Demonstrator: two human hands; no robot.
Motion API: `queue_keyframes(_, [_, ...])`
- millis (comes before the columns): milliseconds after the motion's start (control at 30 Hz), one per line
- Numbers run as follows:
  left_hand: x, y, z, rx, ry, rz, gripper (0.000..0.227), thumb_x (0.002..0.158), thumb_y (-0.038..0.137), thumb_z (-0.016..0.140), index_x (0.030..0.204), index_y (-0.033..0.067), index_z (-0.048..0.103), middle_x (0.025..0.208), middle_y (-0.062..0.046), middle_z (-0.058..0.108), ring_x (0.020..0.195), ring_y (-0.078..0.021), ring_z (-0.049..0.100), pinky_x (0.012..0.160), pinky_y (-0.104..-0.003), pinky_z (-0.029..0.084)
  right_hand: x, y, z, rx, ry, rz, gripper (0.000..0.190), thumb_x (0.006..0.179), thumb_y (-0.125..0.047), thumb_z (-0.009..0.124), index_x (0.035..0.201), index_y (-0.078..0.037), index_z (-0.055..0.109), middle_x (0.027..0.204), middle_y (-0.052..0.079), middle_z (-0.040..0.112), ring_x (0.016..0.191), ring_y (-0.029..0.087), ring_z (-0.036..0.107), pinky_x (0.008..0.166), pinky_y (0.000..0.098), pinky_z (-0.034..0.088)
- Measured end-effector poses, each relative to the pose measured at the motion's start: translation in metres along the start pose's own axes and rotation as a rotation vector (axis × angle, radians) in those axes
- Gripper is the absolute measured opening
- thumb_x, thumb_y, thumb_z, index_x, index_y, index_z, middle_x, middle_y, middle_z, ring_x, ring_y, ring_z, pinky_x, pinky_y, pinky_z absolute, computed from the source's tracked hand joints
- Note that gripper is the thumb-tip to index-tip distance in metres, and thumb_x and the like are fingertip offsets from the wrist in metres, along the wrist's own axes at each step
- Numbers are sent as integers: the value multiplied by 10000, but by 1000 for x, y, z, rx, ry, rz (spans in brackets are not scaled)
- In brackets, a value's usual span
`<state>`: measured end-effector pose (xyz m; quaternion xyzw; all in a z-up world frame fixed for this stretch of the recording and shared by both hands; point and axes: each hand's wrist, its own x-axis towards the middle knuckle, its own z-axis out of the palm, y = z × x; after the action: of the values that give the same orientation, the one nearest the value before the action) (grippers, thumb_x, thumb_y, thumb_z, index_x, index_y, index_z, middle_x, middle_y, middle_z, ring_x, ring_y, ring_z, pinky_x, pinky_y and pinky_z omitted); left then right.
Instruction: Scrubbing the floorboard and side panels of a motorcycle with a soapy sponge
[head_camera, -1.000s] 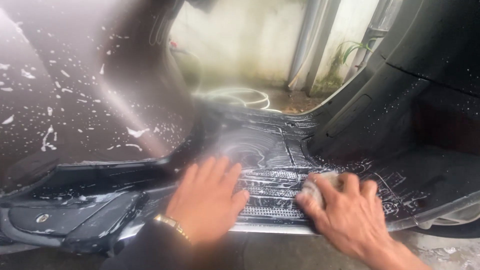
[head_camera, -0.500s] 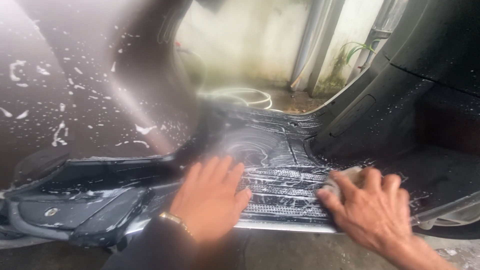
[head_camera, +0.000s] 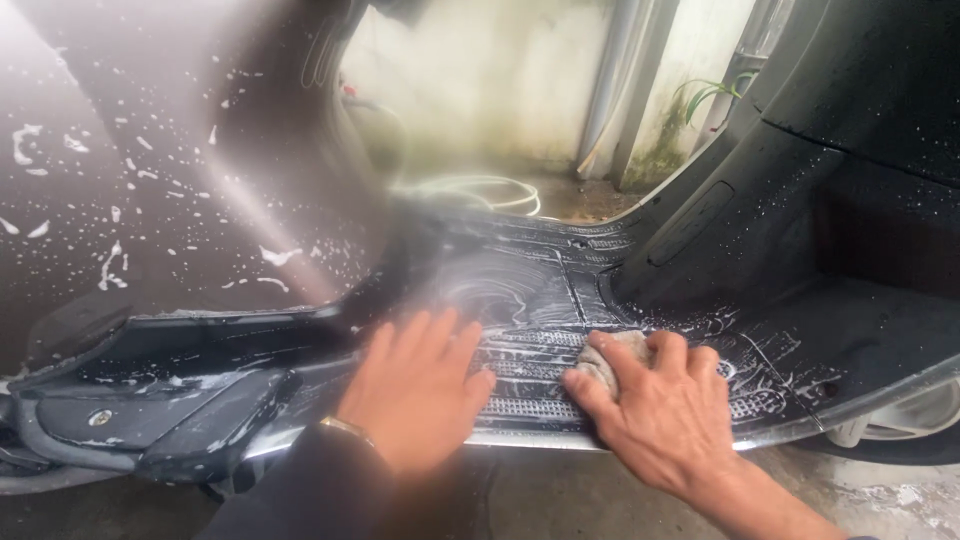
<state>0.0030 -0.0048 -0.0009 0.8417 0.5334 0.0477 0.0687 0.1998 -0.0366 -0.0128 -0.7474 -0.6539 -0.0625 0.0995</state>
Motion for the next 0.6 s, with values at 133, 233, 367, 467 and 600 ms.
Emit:
queue_keyframes(133, [-1, 2, 2, -43, -8, -24, 499, 901, 418, 253, 1342, 186, 274, 1461, -80, 142, 1343, -293, 99, 1055, -541, 62, -1, -1, 10, 113, 46, -263, 582, 762, -685, 320, 1228, -390, 506, 1109, 156, 445, 920, 374, 429, 861, 482, 335])
queue_keyframes(233, [-5, 6, -2, -25, -38, -17, 510, 908, 405, 229, 1362, 176, 246, 1465, -90, 127, 1343, -290, 89, 1051, -552, 61, 5, 1, 23, 73, 148, -132, 536, 728, -676, 416, 1177, -405, 530, 1087, 148, 480, 911, 399, 462, 840, 476, 383])
queue_keyframes(367, [1, -4, 13, -12, 56, 14, 501, 902, 419, 245, 1338, 176, 289, 1446, -103, 177, 1325, -318, 133, 1030, -566, 90, -4, -22, 3, 113, 3, -143, 568, 758, -671, 277, 1198, -387, 497, 1067, 136, 452, 902, 344, 443, 754, 491, 413])
queue_keyframes(467, [3, -6, 18, 3, 111, 40, 503, 900, 409, 256, 1328, 150, 313, 1430, -130, 208, 1308, -327, 168, 1013, -575, 111, 4, -17, 7, 116, 40, -366, 582, 766, -678, 300, 1206, -363, 512, 1042, 134, 469, 846, 304, 445, 785, 449, 370])
queue_keyframes(600, [2, -8, 21, 62, 184, 75, 489, 897, 408, 281, 1296, 138, 367, 1392, -140, 283, 1265, -324, 239, 979, -569, 168, -3, -27, 12, 99, 154, -230, 518, 744, -650, 414, 1168, -374, 526, 1022, 177, 468, 844, 406, 451, 752, 529, 414])
